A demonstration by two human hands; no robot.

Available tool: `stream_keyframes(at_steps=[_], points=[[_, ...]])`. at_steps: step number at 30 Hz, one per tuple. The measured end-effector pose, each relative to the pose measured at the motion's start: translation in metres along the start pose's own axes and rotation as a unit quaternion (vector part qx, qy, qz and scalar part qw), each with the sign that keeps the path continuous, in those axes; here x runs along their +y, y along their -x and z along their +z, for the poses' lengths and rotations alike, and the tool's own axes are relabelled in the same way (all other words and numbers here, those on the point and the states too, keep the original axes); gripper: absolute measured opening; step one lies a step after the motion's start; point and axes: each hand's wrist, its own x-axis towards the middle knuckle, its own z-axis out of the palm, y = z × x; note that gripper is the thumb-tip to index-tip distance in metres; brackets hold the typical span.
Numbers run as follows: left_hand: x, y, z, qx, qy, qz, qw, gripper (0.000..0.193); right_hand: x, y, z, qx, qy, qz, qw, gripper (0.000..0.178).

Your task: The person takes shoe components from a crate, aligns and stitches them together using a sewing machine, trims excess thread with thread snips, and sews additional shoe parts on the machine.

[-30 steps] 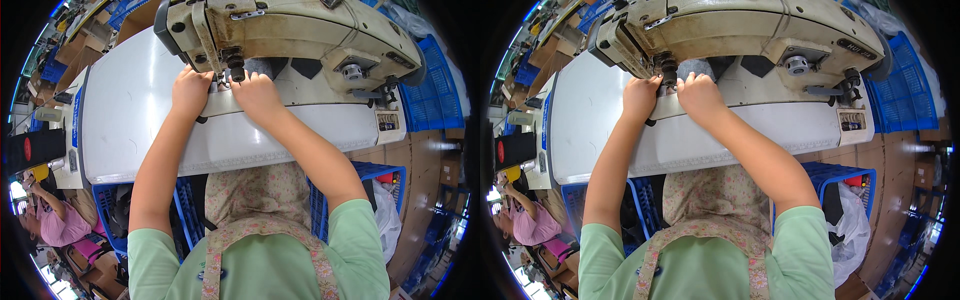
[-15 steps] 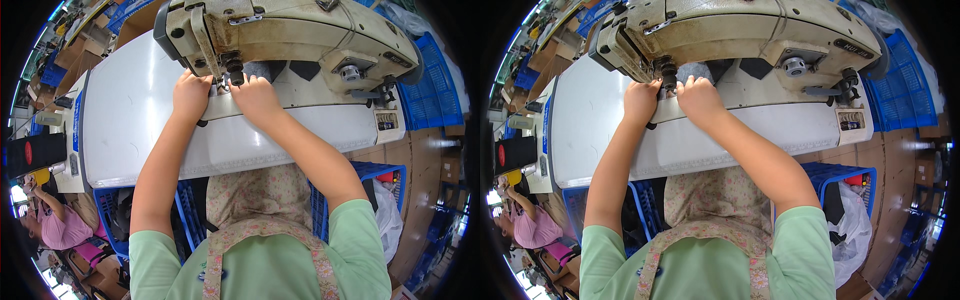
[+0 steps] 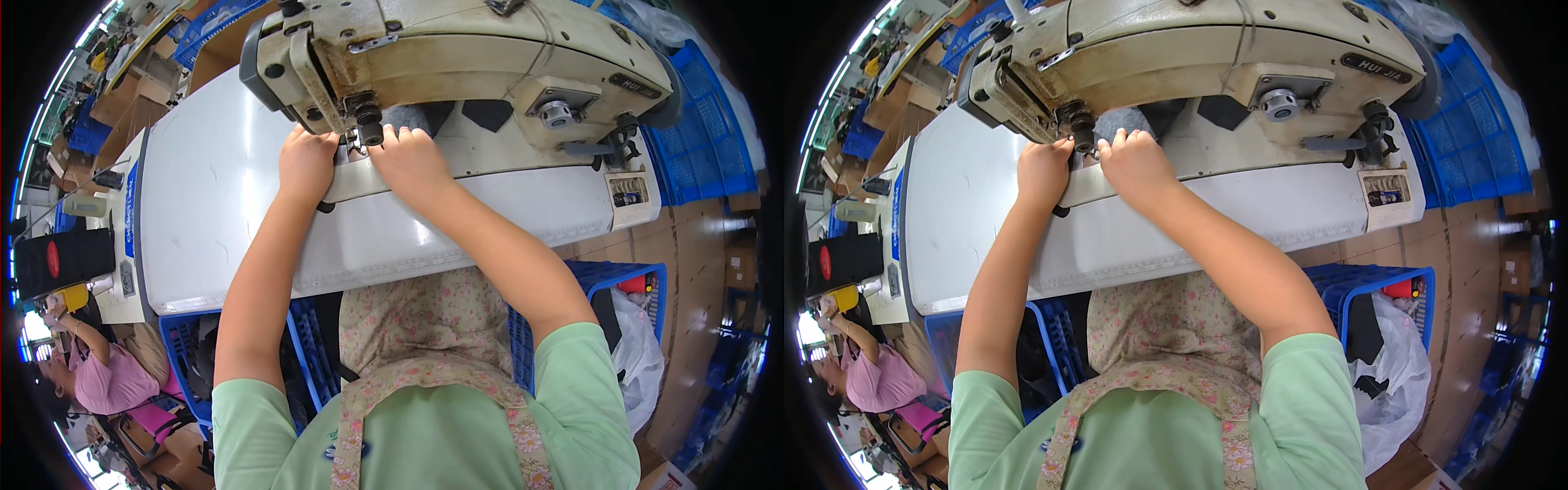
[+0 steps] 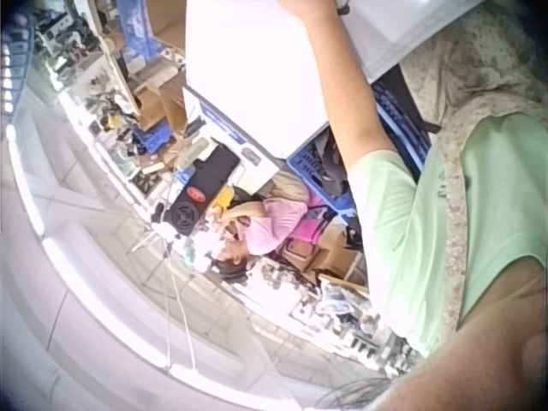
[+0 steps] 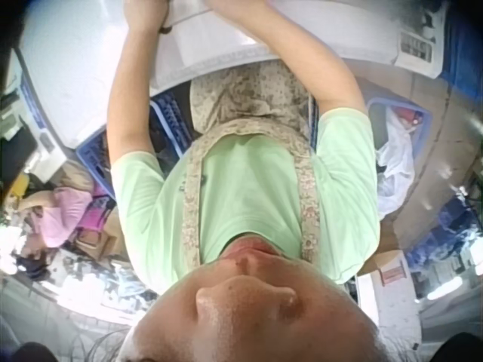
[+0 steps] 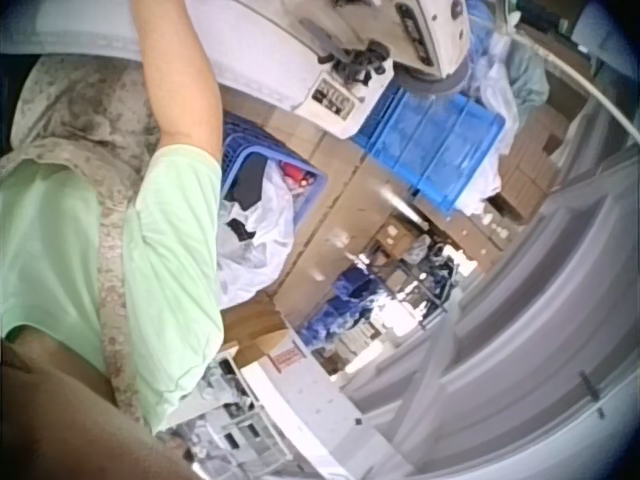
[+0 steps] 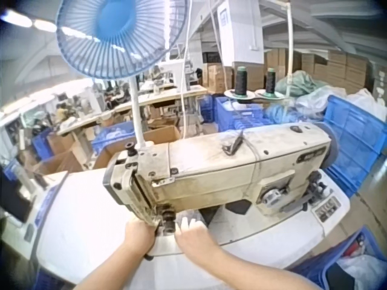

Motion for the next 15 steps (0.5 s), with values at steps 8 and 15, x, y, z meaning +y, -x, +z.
stream_keyframes(at_steps=[8, 15], points=[[-0.002, -0.004, 0.004, -0.091, -0.033, 0.032, 0.995, 0.017, 0.016, 0.076, -0.044, 0.167, -0.234, 0.009, 0.958, 0.021], [-0.049, -0.010, 0.007, -0.068, -0.031, 0.175, 0.982, 0.033, 0.154, 0.203, -0.080, 0.122, -0.065, 0.325, 0.936, 0.014]])
